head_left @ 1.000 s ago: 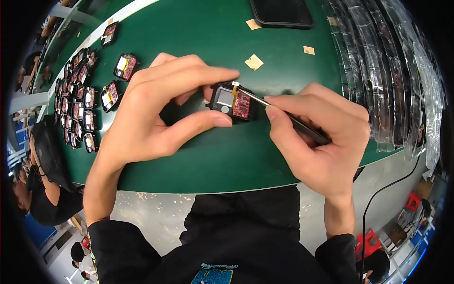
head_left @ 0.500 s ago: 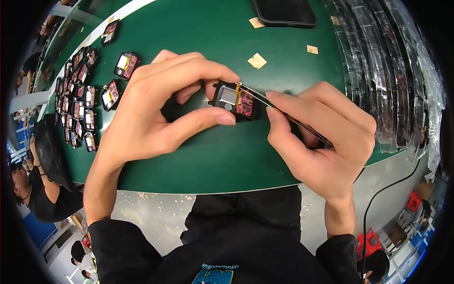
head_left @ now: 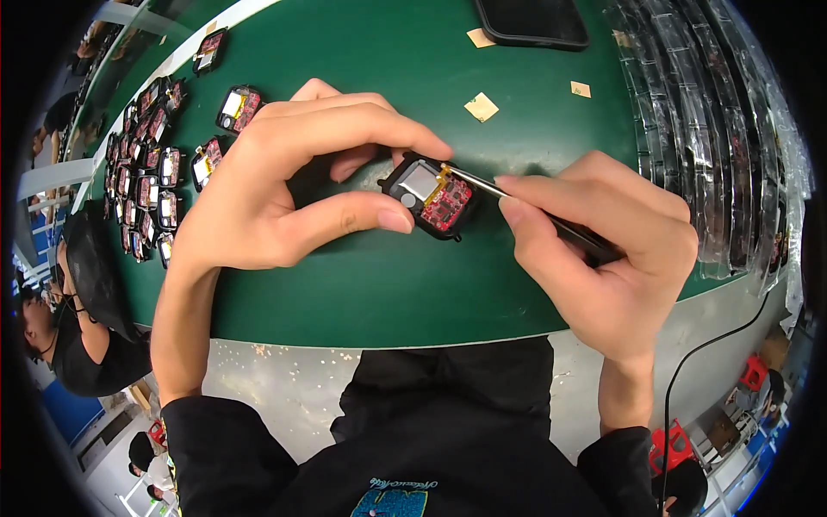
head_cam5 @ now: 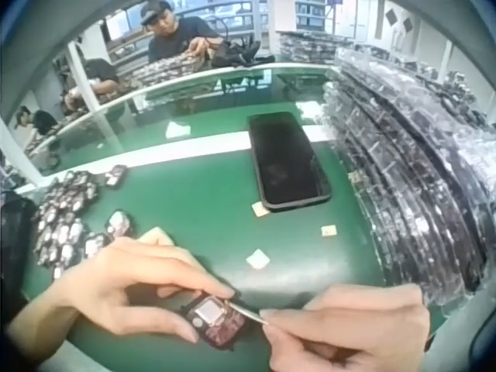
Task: The recorder uses tweezers to apply small yellow adhesive tapes onto electronic watch components and places them into a storage tray.
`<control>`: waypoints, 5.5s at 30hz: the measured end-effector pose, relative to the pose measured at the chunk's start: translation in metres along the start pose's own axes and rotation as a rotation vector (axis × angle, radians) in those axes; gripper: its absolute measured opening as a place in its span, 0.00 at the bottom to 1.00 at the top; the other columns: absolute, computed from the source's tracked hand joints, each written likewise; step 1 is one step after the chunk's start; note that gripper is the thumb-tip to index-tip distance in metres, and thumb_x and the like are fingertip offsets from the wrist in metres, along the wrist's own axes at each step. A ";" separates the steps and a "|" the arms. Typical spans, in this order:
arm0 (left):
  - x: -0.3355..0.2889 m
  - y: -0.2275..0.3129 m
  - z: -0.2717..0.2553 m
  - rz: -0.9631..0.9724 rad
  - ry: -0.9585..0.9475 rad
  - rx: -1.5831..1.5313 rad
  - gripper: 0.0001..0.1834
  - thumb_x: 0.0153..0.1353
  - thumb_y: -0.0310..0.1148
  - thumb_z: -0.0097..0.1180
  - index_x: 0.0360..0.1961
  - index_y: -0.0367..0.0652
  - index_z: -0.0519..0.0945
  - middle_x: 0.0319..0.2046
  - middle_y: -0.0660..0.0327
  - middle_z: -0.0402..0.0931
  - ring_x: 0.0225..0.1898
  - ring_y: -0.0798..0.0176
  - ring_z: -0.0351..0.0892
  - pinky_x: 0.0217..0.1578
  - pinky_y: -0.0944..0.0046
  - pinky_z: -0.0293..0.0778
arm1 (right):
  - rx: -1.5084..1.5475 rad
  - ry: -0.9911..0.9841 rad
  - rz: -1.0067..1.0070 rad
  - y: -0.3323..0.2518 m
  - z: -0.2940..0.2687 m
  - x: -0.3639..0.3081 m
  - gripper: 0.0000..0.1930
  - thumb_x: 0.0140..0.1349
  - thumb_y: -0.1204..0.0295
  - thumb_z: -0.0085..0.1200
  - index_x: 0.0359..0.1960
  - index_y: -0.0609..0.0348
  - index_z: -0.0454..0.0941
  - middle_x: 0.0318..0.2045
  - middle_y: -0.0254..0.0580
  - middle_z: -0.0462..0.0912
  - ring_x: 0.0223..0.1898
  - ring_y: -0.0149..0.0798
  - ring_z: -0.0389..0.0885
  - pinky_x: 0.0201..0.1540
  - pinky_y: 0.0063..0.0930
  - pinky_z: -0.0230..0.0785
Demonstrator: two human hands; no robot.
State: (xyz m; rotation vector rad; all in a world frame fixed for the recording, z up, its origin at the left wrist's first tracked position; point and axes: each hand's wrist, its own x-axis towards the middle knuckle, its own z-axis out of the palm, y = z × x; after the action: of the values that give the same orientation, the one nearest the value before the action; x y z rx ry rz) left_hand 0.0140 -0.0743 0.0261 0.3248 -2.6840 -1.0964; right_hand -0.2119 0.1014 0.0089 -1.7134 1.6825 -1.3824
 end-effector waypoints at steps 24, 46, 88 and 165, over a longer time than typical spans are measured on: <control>-0.001 0.001 0.001 0.009 -0.016 0.038 0.33 0.55 0.51 0.79 0.55 0.38 0.91 0.42 0.62 0.89 0.32 0.67 0.69 0.43 0.62 0.62 | -0.004 -0.066 0.069 -0.003 -0.003 -0.001 0.11 0.55 0.87 0.70 0.40 0.66 0.94 0.24 0.33 0.84 0.23 0.21 0.74 0.26 0.18 0.59; 0.001 0.004 -0.001 0.112 -0.036 0.131 0.28 0.55 0.47 0.79 0.49 0.35 0.90 0.41 0.57 0.90 0.39 0.58 0.84 0.48 0.58 0.67 | -0.022 -0.106 0.076 -0.003 -0.004 0.001 0.10 0.54 0.86 0.70 0.38 0.66 0.94 0.24 0.34 0.84 0.21 0.21 0.74 0.25 0.19 0.58; 0.015 0.041 -0.008 -0.130 0.314 -0.658 0.33 0.49 0.43 0.87 0.49 0.33 0.87 0.41 0.63 0.84 0.40 0.69 0.79 0.47 0.66 0.74 | 0.183 0.222 -0.040 0.000 0.005 -0.007 0.07 0.64 0.79 0.69 0.42 0.67 0.91 0.30 0.45 0.87 0.24 0.42 0.87 0.27 0.34 0.76; -0.140 -0.249 -0.255 -0.653 0.724 0.342 0.17 0.69 0.31 0.72 0.55 0.34 0.87 0.44 0.57 0.89 0.46 0.63 0.87 0.51 0.60 0.82 | 0.096 0.119 0.038 -0.011 0.005 -0.003 0.08 0.65 0.79 0.71 0.45 0.64 0.93 0.23 0.38 0.82 0.21 0.28 0.78 0.25 0.26 0.66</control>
State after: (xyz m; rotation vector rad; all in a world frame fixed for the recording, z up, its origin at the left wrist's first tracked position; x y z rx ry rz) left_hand 0.2494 -0.3756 0.0099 1.4191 -2.0996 -0.4608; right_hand -0.2018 0.1051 0.0142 -1.5677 1.6718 -1.5484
